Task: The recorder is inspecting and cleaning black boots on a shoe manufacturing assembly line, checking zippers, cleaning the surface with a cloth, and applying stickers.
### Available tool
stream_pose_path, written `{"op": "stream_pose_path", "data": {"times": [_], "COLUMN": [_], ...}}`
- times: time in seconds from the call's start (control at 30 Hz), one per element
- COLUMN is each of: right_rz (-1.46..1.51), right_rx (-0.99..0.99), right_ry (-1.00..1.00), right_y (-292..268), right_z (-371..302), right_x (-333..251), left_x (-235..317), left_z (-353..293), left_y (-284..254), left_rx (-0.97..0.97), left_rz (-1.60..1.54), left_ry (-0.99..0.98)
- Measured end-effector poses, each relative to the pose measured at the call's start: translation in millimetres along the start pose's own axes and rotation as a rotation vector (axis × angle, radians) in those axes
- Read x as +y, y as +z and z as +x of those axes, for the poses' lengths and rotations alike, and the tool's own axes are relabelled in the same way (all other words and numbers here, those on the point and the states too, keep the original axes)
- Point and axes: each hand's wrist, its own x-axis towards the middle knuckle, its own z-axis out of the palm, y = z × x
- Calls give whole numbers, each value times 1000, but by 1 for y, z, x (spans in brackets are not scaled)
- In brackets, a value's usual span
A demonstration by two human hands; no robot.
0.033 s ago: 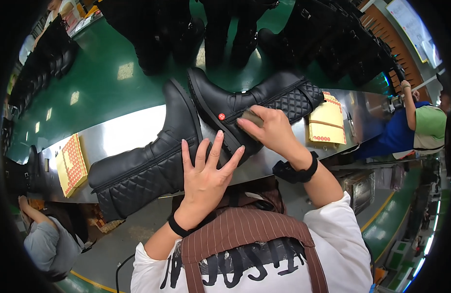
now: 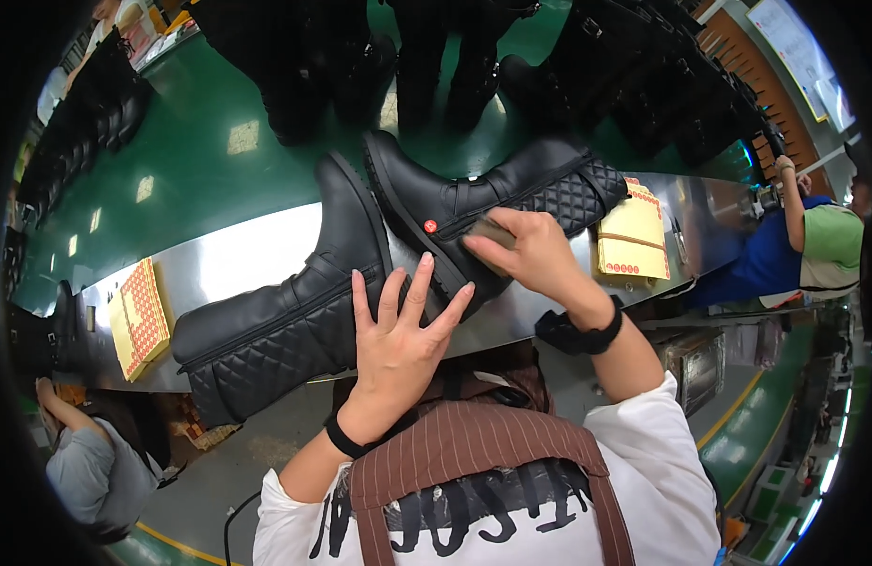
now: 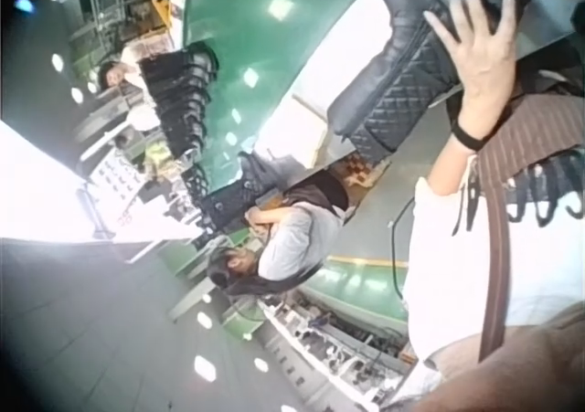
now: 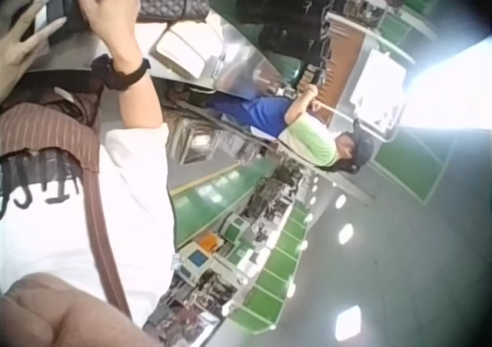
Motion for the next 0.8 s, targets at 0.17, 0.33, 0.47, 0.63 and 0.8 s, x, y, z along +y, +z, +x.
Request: {"op": "stream_pose_path", "data": {"times": [0.17,0.33,0.47,0.63,0.8], "right_rz": [-171,25,-24,17,-51], "right_rx": [-572,133,-308,153,5], "right_ry": [17,25,16,-6,28], "right_y": [-30,6,-5,-10,3], "right_z": [-6,-2,-17,-13,-7], "right_x": [11,12,18,22,6], "left_x": [-2,0,-1,0,0], "left_z": [2,1,1,1,1], "left_y": [-1,-1,-3,0,-2], "left_rx": [6,-12,-9,2,-3], "left_rz": [-13,11,5,16,10], "left_ry": [-3,-3,14,7,5]}}
